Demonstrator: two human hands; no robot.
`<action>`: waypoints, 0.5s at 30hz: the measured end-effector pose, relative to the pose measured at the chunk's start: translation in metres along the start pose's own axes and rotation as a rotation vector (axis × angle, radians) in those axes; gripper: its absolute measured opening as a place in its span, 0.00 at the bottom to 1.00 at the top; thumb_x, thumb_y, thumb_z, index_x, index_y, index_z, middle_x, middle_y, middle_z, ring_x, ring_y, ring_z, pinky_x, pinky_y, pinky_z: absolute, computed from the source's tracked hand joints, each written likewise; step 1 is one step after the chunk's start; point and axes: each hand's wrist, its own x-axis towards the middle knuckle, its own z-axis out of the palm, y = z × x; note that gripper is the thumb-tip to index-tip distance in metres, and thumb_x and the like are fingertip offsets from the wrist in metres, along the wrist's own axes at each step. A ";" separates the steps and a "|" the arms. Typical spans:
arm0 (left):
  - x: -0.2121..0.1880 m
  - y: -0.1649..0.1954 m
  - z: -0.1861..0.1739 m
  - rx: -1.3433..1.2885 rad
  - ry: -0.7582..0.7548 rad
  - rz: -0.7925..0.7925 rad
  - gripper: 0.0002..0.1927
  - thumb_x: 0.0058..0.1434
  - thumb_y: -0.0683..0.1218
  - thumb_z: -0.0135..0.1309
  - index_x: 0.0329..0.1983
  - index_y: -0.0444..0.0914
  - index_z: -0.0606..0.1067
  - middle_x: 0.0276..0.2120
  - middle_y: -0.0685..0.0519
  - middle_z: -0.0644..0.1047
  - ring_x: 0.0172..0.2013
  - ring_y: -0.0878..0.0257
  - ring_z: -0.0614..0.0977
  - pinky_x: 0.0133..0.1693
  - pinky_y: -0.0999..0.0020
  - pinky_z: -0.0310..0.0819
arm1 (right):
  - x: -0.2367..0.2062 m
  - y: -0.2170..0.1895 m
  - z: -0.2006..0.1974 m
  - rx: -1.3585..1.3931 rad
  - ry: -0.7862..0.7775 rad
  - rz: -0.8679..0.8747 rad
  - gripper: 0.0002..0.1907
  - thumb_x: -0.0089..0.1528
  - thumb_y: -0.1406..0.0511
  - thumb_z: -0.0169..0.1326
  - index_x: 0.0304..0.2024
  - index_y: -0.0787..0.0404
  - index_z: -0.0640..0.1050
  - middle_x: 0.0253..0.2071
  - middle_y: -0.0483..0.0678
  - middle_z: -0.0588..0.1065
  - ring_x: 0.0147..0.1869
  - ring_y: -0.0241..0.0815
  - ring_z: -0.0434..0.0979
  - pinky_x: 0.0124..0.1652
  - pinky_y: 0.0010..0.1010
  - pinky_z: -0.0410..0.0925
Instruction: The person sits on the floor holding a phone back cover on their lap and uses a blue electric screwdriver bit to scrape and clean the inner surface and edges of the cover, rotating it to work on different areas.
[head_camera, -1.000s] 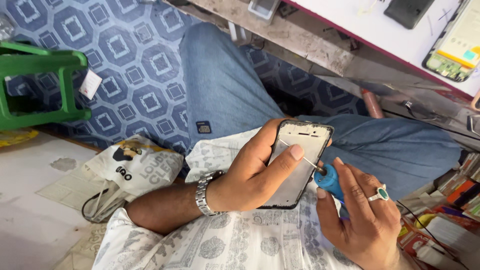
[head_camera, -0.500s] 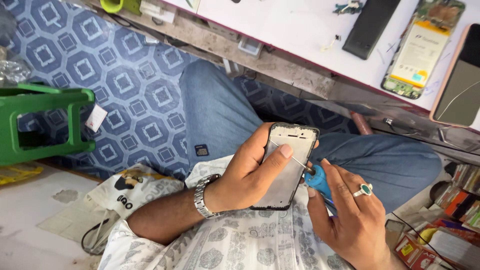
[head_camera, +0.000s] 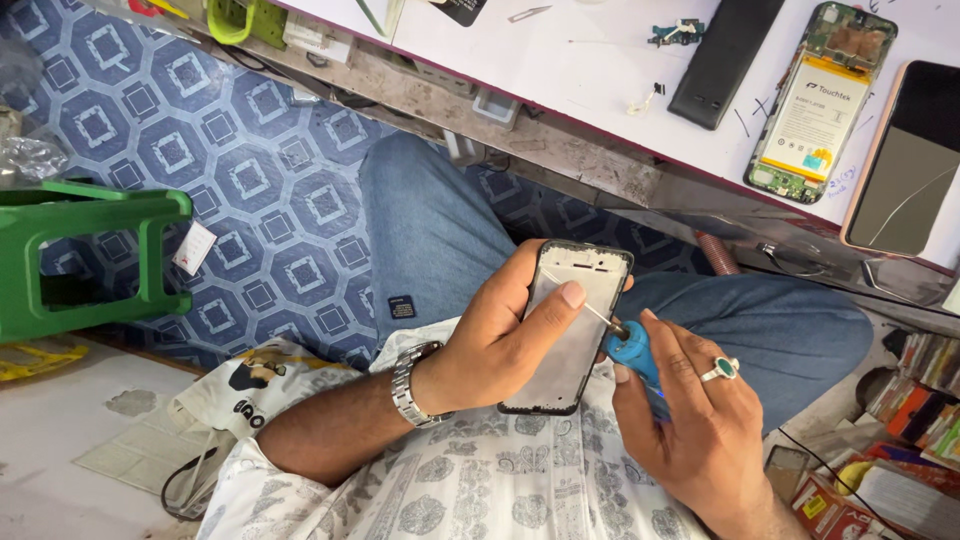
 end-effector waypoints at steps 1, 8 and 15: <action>0.001 -0.001 0.000 -0.040 0.000 -0.015 0.15 0.80 0.43 0.42 0.64 0.30 0.65 0.57 0.47 0.77 0.55 0.66 0.80 0.59 0.68 0.77 | -0.001 0.000 0.000 0.001 -0.005 0.002 0.27 0.54 0.71 0.62 0.56 0.72 0.75 0.46 0.59 0.78 0.44 0.53 0.81 0.41 0.38 0.73; 0.000 -0.002 -0.004 -0.205 -0.010 -0.099 0.17 0.78 0.43 0.45 0.65 0.32 0.63 0.55 0.47 0.77 0.51 0.65 0.82 0.52 0.67 0.82 | -0.003 -0.002 0.003 0.052 -0.034 0.029 0.27 0.56 0.70 0.61 0.58 0.72 0.74 0.47 0.59 0.78 0.45 0.52 0.81 0.41 0.36 0.73; 0.005 -0.004 -0.016 -0.416 -0.010 -0.243 0.22 0.78 0.53 0.40 0.68 0.34 0.62 0.58 0.43 0.76 0.50 0.60 0.82 0.50 0.64 0.81 | -0.005 0.000 0.006 0.070 -0.091 0.095 0.28 0.55 0.70 0.62 0.58 0.71 0.75 0.46 0.60 0.80 0.36 0.49 0.81 0.35 0.34 0.71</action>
